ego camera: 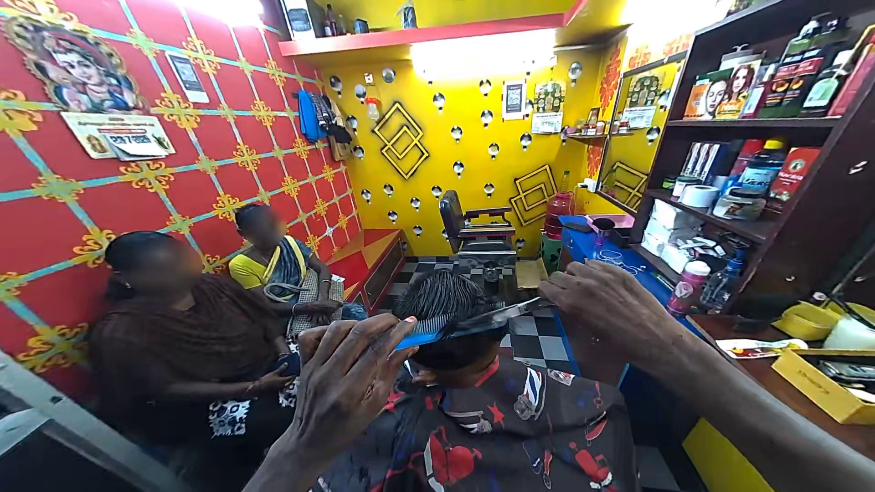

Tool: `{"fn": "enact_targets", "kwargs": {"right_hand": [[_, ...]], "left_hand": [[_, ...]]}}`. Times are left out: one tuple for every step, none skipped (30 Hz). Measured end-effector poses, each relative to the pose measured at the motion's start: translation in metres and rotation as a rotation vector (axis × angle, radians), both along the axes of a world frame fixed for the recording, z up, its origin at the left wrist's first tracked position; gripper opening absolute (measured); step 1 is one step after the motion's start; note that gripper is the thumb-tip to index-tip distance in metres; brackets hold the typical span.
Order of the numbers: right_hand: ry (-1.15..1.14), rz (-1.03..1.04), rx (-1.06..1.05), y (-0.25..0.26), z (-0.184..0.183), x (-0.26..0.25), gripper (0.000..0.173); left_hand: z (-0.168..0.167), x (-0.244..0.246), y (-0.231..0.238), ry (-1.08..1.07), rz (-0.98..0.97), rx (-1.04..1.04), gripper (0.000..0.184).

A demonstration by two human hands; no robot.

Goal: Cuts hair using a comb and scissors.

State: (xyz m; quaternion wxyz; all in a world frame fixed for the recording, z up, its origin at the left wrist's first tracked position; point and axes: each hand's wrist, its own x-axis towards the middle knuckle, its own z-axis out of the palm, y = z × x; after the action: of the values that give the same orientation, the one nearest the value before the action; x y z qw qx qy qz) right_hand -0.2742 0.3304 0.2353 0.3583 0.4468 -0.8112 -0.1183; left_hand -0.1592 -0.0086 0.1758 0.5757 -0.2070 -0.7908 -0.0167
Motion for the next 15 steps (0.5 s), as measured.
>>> {"fn": "enact_targets", "kwargs": {"right_hand": [[-0.014,-0.009,-0.011,0.005,0.001,0.003,0.024],[-0.010,-0.026,-0.020,0.010,0.002,0.005,0.025],[-0.002,-0.046,-0.022,0.011,0.003,0.007,0.026],[0.007,-0.067,-0.019,0.009,0.005,0.009,0.027],[0.006,-0.096,0.000,0.004,0.007,0.012,0.029],[-0.007,-0.119,0.021,-0.003,0.008,0.017,0.033],[-0.013,-0.126,0.037,-0.012,0.010,0.021,0.038],[-0.015,-0.118,0.045,-0.019,0.011,0.025,0.037],[-0.001,-0.103,0.050,-0.024,0.012,0.028,0.032],[0.016,-0.091,0.057,-0.026,0.013,0.031,0.029],[0.025,-0.087,0.065,-0.025,0.014,0.033,0.028],[0.025,-0.096,0.074,-0.023,0.015,0.035,0.029],[0.027,-0.107,0.076,-0.019,0.015,0.036,0.028],[0.029,-0.124,0.064,-0.016,0.016,0.038,0.028],[0.036,-0.139,0.047,-0.013,0.015,0.039,0.028]], "left_hand": [[0.000,0.000,-0.001,0.000,-0.006,0.003,0.029],[0.001,0.000,-0.001,0.000,-0.010,0.008,0.030],[0.001,0.000,-0.002,-0.002,-0.017,0.011,0.032],[0.001,-0.001,-0.003,-0.007,-0.023,0.014,0.034],[0.001,-0.002,-0.003,-0.011,-0.029,0.018,0.036],[0.002,-0.003,-0.003,-0.015,-0.040,0.023,0.038],[0.002,-0.004,-0.003,-0.017,-0.052,0.027,0.041],[0.002,-0.005,-0.003,-0.022,-0.070,0.031,0.043],[0.003,-0.006,-0.004,-0.032,-0.085,0.033,0.045],[0.003,-0.007,-0.004,-0.040,-0.096,0.033,0.047],[0.003,-0.008,-0.004,-0.043,-0.105,0.035,0.046],[0.002,-0.008,-0.004,-0.039,-0.107,0.042,0.042],[-0.002,-0.008,-0.004,-0.023,-0.106,0.058,0.037],[-0.009,-0.006,-0.003,0.002,-0.106,0.088,0.032],[-0.019,-0.004,-0.001,0.029,-0.115,0.117,0.030]]}}
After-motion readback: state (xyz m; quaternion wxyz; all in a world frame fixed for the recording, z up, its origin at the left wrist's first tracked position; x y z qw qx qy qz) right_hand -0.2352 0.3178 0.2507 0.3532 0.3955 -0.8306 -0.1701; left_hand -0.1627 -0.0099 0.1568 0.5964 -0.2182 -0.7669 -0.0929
